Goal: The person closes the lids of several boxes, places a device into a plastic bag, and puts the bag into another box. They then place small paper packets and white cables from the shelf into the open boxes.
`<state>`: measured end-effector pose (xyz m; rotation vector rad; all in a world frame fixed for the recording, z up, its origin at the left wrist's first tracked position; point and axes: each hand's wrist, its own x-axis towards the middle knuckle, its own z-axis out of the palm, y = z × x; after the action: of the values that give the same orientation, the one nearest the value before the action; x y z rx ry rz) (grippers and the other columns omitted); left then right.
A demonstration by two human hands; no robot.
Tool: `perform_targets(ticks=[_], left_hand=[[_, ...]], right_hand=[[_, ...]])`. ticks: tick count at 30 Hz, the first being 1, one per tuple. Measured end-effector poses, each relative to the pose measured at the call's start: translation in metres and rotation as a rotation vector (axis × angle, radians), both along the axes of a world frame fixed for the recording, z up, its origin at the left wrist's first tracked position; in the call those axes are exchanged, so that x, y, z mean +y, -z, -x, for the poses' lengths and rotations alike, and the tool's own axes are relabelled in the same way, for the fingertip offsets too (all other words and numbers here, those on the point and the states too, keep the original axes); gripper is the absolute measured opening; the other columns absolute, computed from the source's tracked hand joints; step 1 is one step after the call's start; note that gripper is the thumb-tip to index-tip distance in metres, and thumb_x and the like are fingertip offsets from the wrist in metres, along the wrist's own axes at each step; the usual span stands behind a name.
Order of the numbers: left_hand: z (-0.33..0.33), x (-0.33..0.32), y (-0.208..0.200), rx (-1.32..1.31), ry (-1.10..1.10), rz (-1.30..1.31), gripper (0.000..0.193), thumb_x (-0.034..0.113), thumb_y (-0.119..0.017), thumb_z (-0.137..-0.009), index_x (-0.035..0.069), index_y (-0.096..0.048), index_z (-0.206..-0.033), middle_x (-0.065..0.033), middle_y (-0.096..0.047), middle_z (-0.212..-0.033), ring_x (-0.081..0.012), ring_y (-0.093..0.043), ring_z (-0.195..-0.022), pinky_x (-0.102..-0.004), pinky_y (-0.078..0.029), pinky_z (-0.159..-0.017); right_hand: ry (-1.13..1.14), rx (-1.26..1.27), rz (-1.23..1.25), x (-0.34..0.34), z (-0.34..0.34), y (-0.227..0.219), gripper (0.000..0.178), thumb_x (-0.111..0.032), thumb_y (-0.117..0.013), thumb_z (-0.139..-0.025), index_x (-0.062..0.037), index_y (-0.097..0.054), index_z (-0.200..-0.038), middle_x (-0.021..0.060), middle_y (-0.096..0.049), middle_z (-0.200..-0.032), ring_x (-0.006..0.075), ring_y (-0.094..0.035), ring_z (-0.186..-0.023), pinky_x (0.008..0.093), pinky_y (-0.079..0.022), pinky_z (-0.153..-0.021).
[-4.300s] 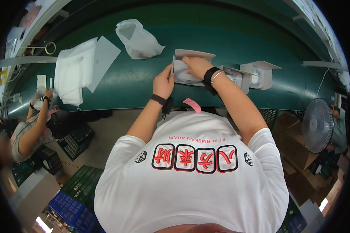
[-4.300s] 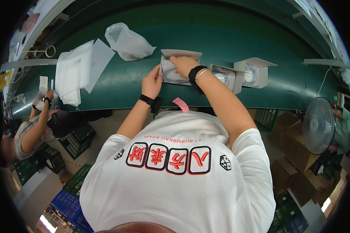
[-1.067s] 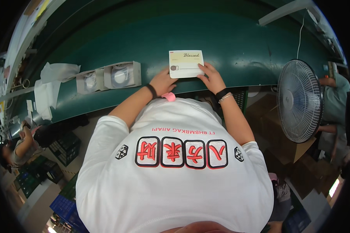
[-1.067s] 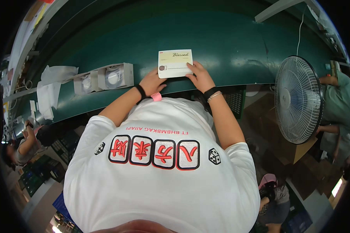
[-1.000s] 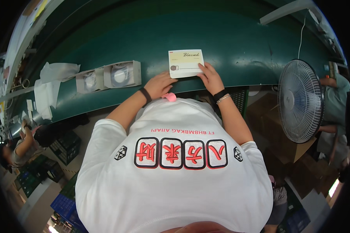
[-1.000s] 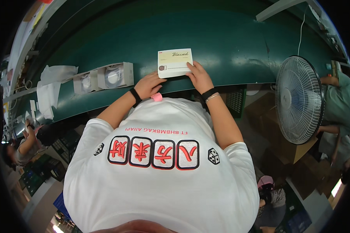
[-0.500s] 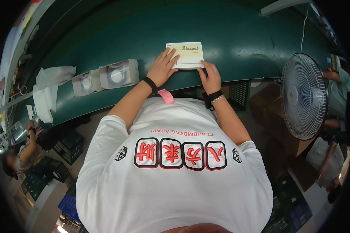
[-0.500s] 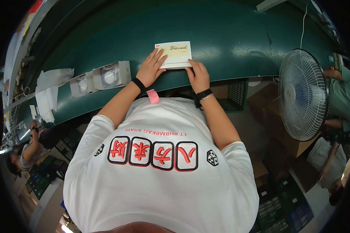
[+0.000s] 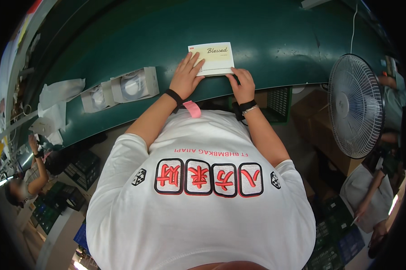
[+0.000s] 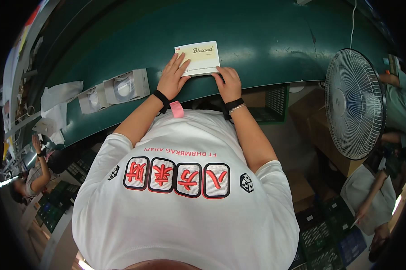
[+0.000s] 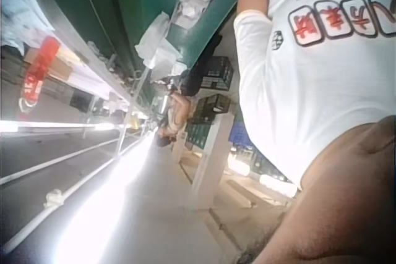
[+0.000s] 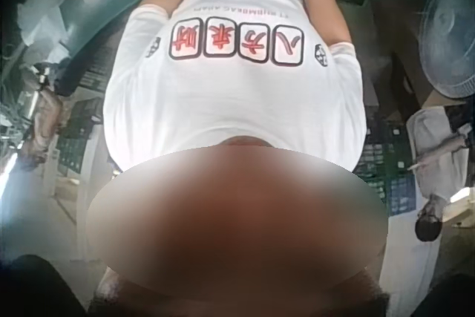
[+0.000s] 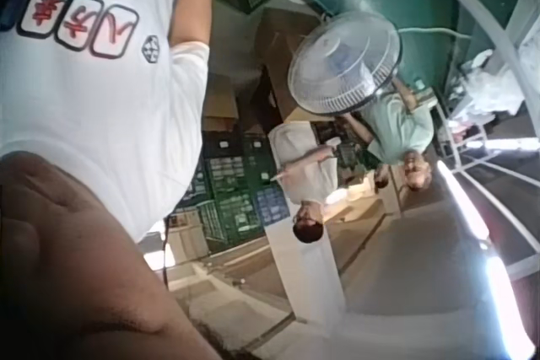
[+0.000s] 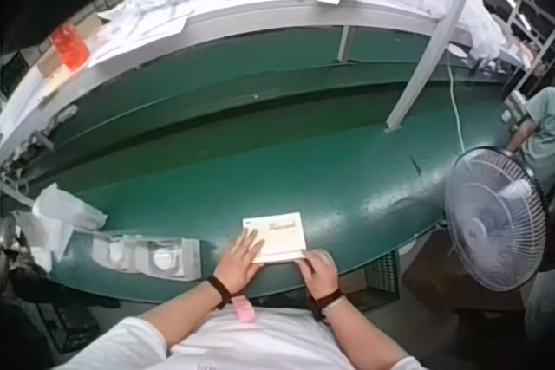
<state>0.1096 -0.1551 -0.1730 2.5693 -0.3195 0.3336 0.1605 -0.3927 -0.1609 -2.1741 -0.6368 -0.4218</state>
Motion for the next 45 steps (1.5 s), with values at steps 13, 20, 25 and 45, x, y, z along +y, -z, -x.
perform_targets(ticks=[13, 20, 25, 45], left_hand=[[0.000, -0.011, -0.008, -0.016, -0.047, 0.052, 0.059, 0.022, -0.071, -0.085, 0.015, -0.052, -0.140, -0.0194, -0.036, -0.152, -0.0438, -0.030, -0.140, -0.0481, -0.035, -0.113], [-0.003, -0.014, -0.004, -0.011, -0.058, -0.017, 0.059, 0.023, -0.071, -0.084, 0.018, -0.053, -0.140, -0.0220, -0.034, -0.153, -0.0467, -0.030, -0.138, -0.0483, -0.036, -0.113], [-0.001, -0.014, -0.004, -0.016, -0.066, -0.090, 0.058, 0.025, -0.071, -0.085, 0.023, -0.053, -0.140, -0.0219, -0.034, -0.153, -0.0460, -0.030, -0.138, -0.0471, -0.036, -0.113], [-0.003, -0.027, -0.024, -0.021, -0.182, -0.166, 0.064, 0.044, -0.072, -0.082, 0.027, -0.053, -0.141, -0.0152, -0.037, -0.154, -0.0435, -0.034, -0.136, -0.0550, -0.037, -0.106]], right_hand=[[0.009, -0.005, -0.041, 0.003, -0.002, 0.006, 0.024, -0.008, -0.080, -0.078, -0.0026, -0.069, -0.100, 0.0120, -0.065, -0.093, 0.0303, -0.063, -0.084, 0.0378, -0.052, -0.071], [-0.010, -0.082, -0.020, 0.003, -0.004, 0.006, 0.023, -0.008, -0.079, -0.078, -0.0026, -0.069, -0.098, 0.0115, -0.064, -0.092, 0.0296, -0.063, -0.084, 0.0378, -0.052, -0.072], [-0.065, -0.074, 0.023, 0.000, -0.007, 0.006, 0.024, -0.005, -0.079, -0.078, -0.0023, -0.070, -0.101, 0.0117, -0.064, -0.092, 0.0305, -0.063, -0.086, 0.0380, -0.052, -0.074], [-0.086, -0.072, 0.077, 0.002, 0.002, 0.000, 0.029, 0.001, -0.069, -0.085, -0.0016, -0.067, -0.113, 0.0122, -0.063, -0.101, 0.0316, -0.062, -0.091, 0.0382, -0.052, -0.081]])
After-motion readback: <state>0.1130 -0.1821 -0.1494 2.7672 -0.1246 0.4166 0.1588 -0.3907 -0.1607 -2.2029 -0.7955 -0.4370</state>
